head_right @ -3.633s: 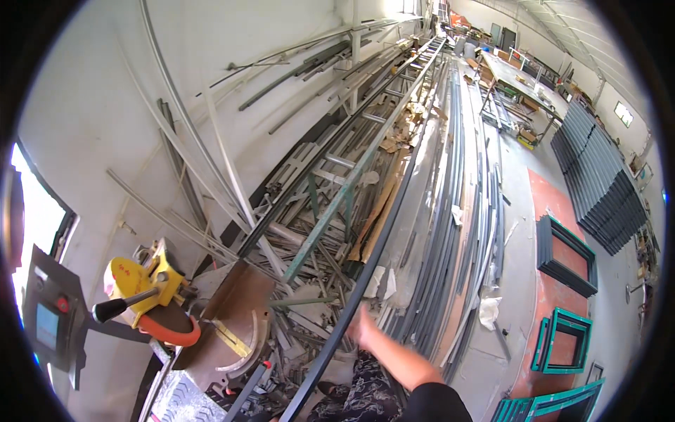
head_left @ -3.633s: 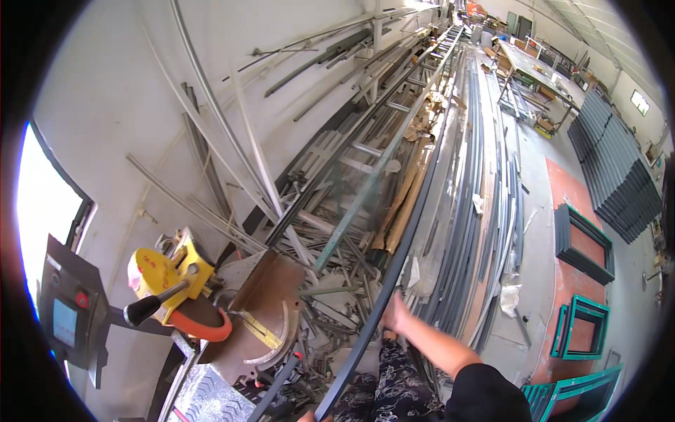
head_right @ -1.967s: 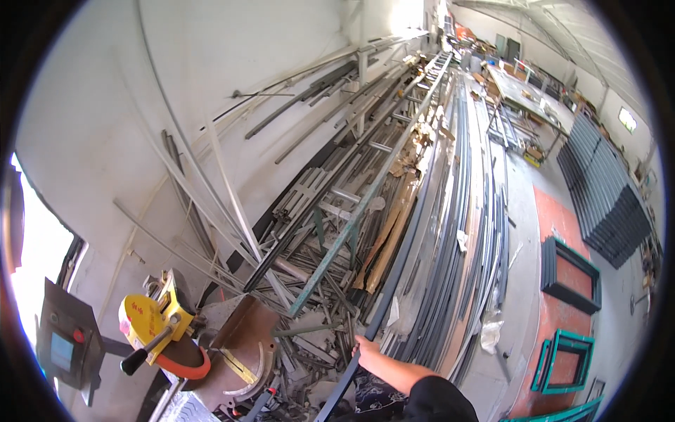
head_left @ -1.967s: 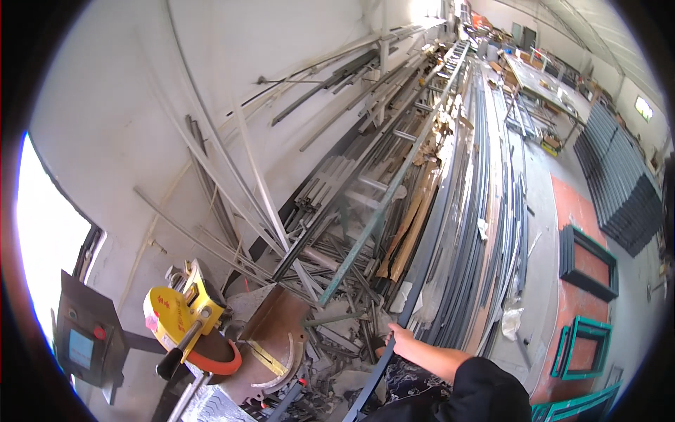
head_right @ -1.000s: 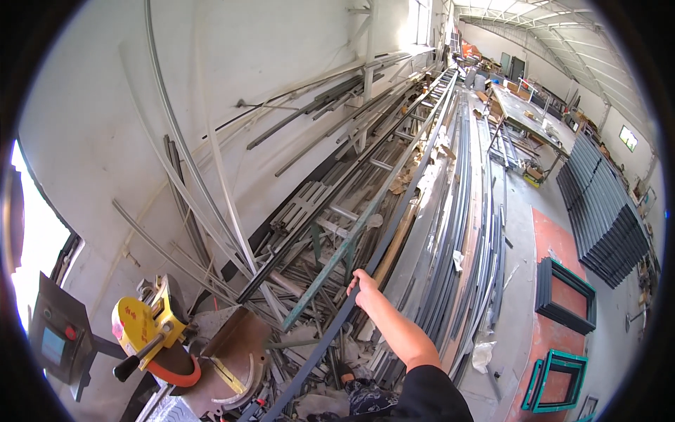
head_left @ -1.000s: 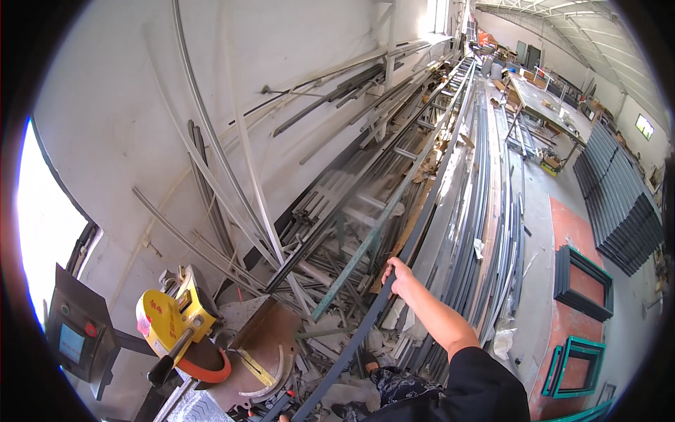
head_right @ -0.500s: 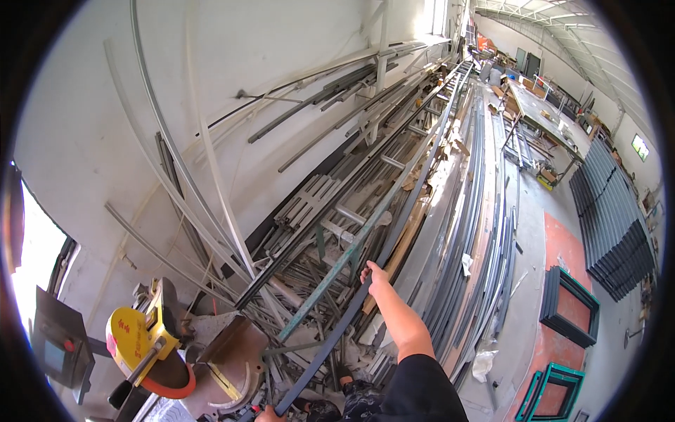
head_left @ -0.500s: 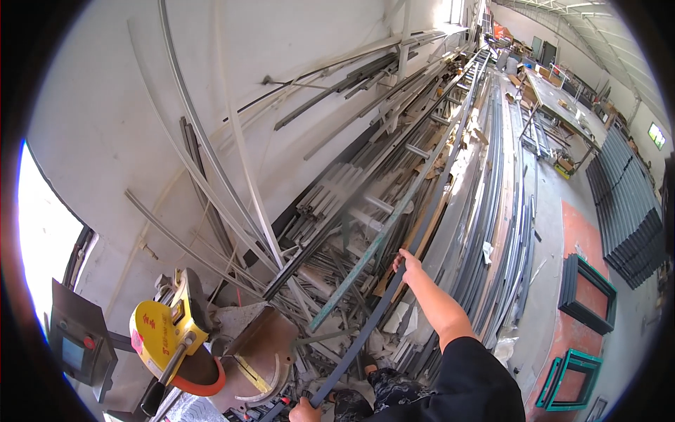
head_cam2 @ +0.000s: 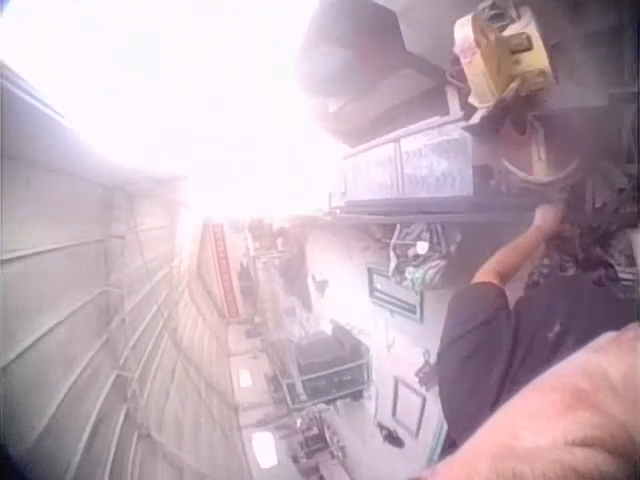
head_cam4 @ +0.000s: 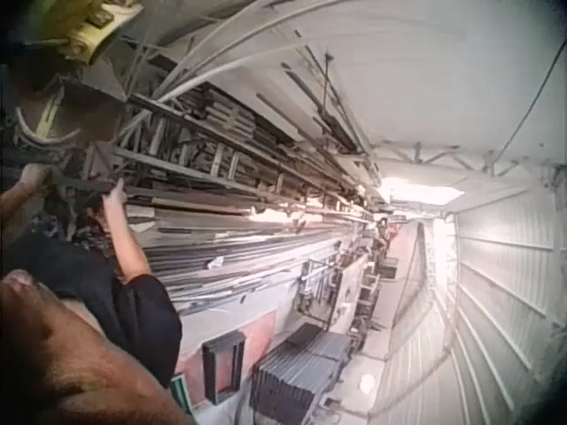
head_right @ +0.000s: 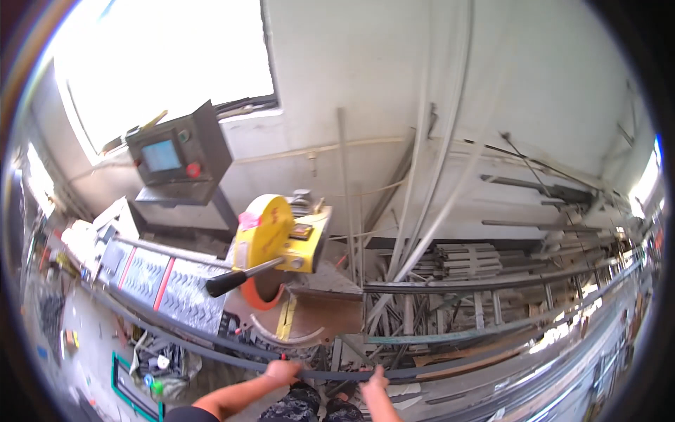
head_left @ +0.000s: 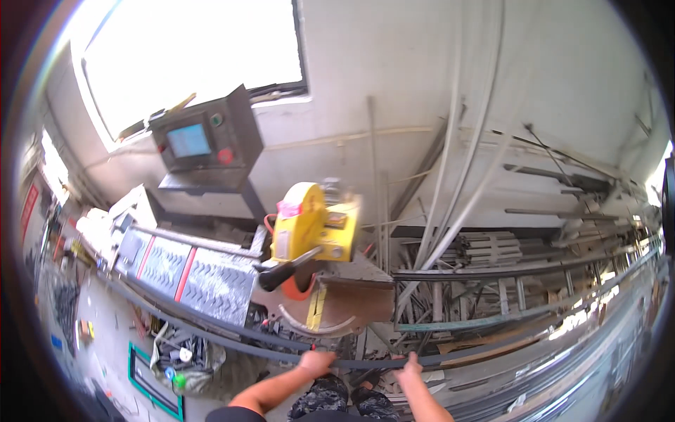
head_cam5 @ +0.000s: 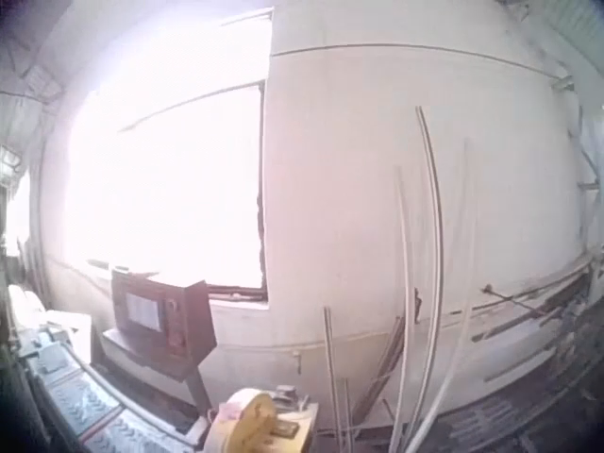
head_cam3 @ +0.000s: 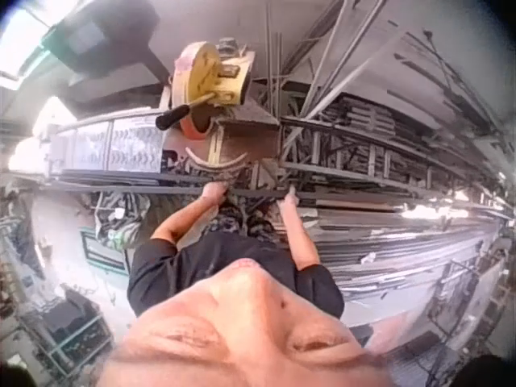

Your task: The person measures a series of green-wrapped window frames with a tape measure, then operates a touchscreen console and uses a powered miter saw to cut long metal profiles, handling each profile by hand and setting them aside.

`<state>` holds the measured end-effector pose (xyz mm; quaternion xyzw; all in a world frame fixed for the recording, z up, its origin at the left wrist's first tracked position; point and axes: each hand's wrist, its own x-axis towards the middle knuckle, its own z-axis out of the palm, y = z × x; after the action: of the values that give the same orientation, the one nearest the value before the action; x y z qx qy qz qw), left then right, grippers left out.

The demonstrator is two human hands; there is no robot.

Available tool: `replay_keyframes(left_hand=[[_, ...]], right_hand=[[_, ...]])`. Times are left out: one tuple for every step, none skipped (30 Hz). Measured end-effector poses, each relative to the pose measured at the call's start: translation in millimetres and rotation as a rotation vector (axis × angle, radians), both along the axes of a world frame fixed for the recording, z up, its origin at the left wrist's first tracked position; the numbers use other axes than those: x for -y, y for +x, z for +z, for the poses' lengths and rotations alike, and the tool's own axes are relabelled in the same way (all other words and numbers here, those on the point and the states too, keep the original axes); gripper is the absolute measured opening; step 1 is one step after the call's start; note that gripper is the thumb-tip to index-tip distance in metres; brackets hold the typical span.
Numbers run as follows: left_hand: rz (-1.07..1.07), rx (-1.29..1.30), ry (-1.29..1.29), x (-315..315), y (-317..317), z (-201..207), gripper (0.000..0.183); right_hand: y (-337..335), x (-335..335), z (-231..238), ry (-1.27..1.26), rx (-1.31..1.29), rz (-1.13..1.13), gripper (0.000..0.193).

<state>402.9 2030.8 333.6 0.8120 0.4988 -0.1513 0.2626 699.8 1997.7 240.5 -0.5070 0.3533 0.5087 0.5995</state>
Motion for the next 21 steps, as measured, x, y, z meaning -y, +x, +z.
replay_keyframes(left_hand=[[0.01, -0.069, 0.003, -3.1, -32.9, 11.9, 0.024], [0.01, -0.142, 0.008, -2.8, -78.3, 18.1, 0.022], [0.117, -0.17, -0.008, 15.9, -151.0, 11.7, 0.019], [0.146, -0.208, 0.071, 27.4, -204.0, 14.1, 0.017], [0.197, -0.246, 0.066, 26.1, -246.1, 26.3, 0.016], [0.161, -0.333, 0.062, 28.0, -284.7, 46.9, 0.018], [0.201, -0.383, 0.163, 33.7, -322.9, 50.4, 0.018], [0.236, -0.433, 0.266, 35.6, -344.5, 50.3, 0.017], [0.163, -0.39, 0.226, 23.1, -314.0, 50.7, 0.018], [0.08, -0.348, 0.188, 9.1, -275.6, 51.7, 0.018], [0.068, -0.272, 0.208, 2.1, -246.5, 45.9, 0.021], [0.118, -0.301, 0.203, 1.7, -212.0, 37.6, 0.021], [0.104, -0.312, 0.249, 8.4, -183.9, 25.7, 0.019], [0.125, -0.259, 0.392, 26.9, -173.5, 16.5, 0.017], [0.143, -0.198, 0.399, 33.1, -154.7, 0.5, 0.017], [0.108, -0.138, 0.426, 34.8, -137.1, -27.9, 0.018], [0.062, -0.04, 0.343, 28.3, -86.3, -47.4, 0.021], [0.043, 0.013, 0.258, 39.8, -49.3, -47.2, 0.023], [-0.002, 0.075, 0.246, 41.2, -37.3, -35.8, 0.028], [-0.024, 0.137, 0.243, 36.7, -28.5, -22.9, 0.032], [-0.071, 0.106, 0.21, 36.1, -19.0, -15.1, 0.041]], right_hand=[[28.2, 1.9, -10.0, 0.038, 0.049, -0.015, 0.027], [57.8, 1.5, -22.8, 0.08, 0.092, -0.04, 0.027], [64.5, -1.6, -6.1, 0.008, 0.095, 0.05, 0.028], [92.9, -2.6, 1.1, -0.056, 0.291, 0.173, 0.029], [130.9, -0.7, 12.2, -0.009, 0.32, 0.103, 0.029], [170.7, 1.5, 13.0, -0.02, 0.32, 0.114, 0.029], [208.0, 4.2, 15.6, 0.041, 0.292, -0.008, 0.026], [236.0, 8.4, 15.0, 0.099, 0.264, -0.134, 0.026], [267.4, 17.5, 19.4, 0.129, 0.361, -0.06, 0.024], [289.6, 30.1, 18.6, 0.152, 0.455, 0.007, 0.023], [283.9, 27.9, 15.2, 0.076, 0.479, 0.09, 0.022], [250.2, 22.2, 11.3, -0.011, 0.487, 0.153, 0.022], [204.7, 31.3, 4.1, 0.164, 0.653, 0.429, 0.021], [134.4, 7.4, 30.4, 0.058, 0.41, 0.448, 0.019], [72.4, -8.6, 43.3, 0.045, 0.233, 0.332, 0.018], [20.1, -17.5, 36.2, 0.043, 0.266, 0.284, 0.02], [-2.5, -0.5, 22.0, 0.033, 0.304, 0.231, 0.018], [-33.2, 16.2, 2.8, 0.031, 0.315, 0.19, 0.017], [-49.8, 6.4, 18.0, -0.028, 0.272, 0.086, 0.018], [-53.6, -6.4, 38.0, -0.072, 0.23, 0.005, 0.019], [-16.9, 3.6, 16.2, -0.09, 0.163, -0.078, 0.022]])
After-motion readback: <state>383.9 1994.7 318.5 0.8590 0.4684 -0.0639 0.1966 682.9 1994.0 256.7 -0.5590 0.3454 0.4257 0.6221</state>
